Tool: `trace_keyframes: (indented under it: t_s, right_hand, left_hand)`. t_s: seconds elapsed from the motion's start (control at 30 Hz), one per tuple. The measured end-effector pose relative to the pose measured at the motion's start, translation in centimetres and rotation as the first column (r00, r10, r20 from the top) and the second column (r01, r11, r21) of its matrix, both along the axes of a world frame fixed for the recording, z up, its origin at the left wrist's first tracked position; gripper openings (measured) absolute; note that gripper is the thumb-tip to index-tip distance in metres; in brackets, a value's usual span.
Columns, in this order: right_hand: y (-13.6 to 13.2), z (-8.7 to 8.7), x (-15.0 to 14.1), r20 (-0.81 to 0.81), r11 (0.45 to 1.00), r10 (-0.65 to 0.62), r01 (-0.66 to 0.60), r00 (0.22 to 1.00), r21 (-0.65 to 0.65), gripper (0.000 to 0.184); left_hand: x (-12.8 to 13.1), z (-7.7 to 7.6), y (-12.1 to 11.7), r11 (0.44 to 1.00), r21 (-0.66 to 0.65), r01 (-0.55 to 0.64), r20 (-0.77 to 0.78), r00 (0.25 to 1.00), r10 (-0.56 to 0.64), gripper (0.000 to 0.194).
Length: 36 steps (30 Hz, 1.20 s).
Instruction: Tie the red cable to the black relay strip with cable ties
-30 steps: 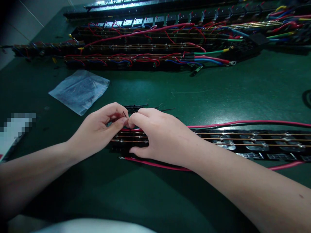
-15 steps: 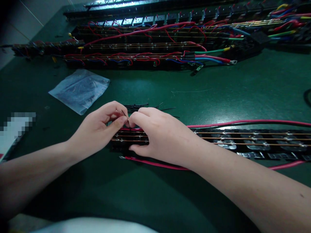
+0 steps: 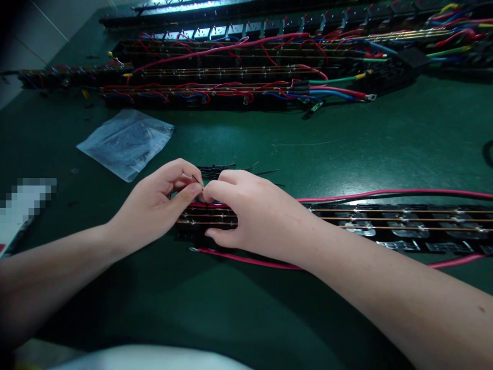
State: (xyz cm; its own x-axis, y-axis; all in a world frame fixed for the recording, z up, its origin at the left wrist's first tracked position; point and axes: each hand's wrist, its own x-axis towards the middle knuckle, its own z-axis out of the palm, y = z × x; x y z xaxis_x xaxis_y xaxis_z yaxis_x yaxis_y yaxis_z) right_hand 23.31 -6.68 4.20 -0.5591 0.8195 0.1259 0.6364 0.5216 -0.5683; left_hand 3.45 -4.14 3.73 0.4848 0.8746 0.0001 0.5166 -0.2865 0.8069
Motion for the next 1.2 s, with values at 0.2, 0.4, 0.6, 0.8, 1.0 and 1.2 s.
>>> trace_keyframes:
  t_s: [0.2, 0.4, 0.6, 0.8, 1.0, 1.2]
  right_hand:
    - [0.0, -0.1, -0.1, 0.016, 1.000, 0.003, -0.003, 1.000, -0.006, 0.028]
    - [0.0, -0.1, -0.1, 0.023, 0.999, -0.007, 0.008, 1.000, -0.037, 0.025]
    - [0.1, -0.2, 0.0, 0.029, 0.999, 0.007, -0.006, 1.000, -0.043, 0.026]
    - [0.0, -0.1, -0.1, 0.034, 0.999, 0.022, -0.020, 0.999, -0.042, 0.020]
    - [-0.1, 0.3, 0.0, 0.052, 0.998, 0.001, 0.002, 0.999, -0.063, 0.025]
    - [-0.2, 0.5, 0.0, 0.059, 0.998, 0.012, -0.008, 0.998, -0.062, 0.025]
  left_hand:
    - [0.2, 0.0, 0.0, 1.000, 0.022, -0.006, 0.019, 1.000, 0.005, 0.004]
    - [0.0, -0.1, 0.0, 0.999, -0.036, -0.004, 0.148, 0.989, 0.010, 0.026]
    - [-0.2, 0.1, -0.8, 0.958, 0.280, 0.062, -0.043, 0.998, -0.052, 0.028]
    - [-0.2, 1.5, -2.3, 0.797, 0.501, 0.338, -0.433, 0.895, -0.108, 0.013]
    - [-2.0, 3.4, -2.8, 0.847, 0.329, 0.419, -0.569, 0.803, -0.177, 0.026]
    - [-3.0, 3.9, -2.4, 0.824, 0.323, 0.466, -0.620, 0.762, -0.188, 0.020]
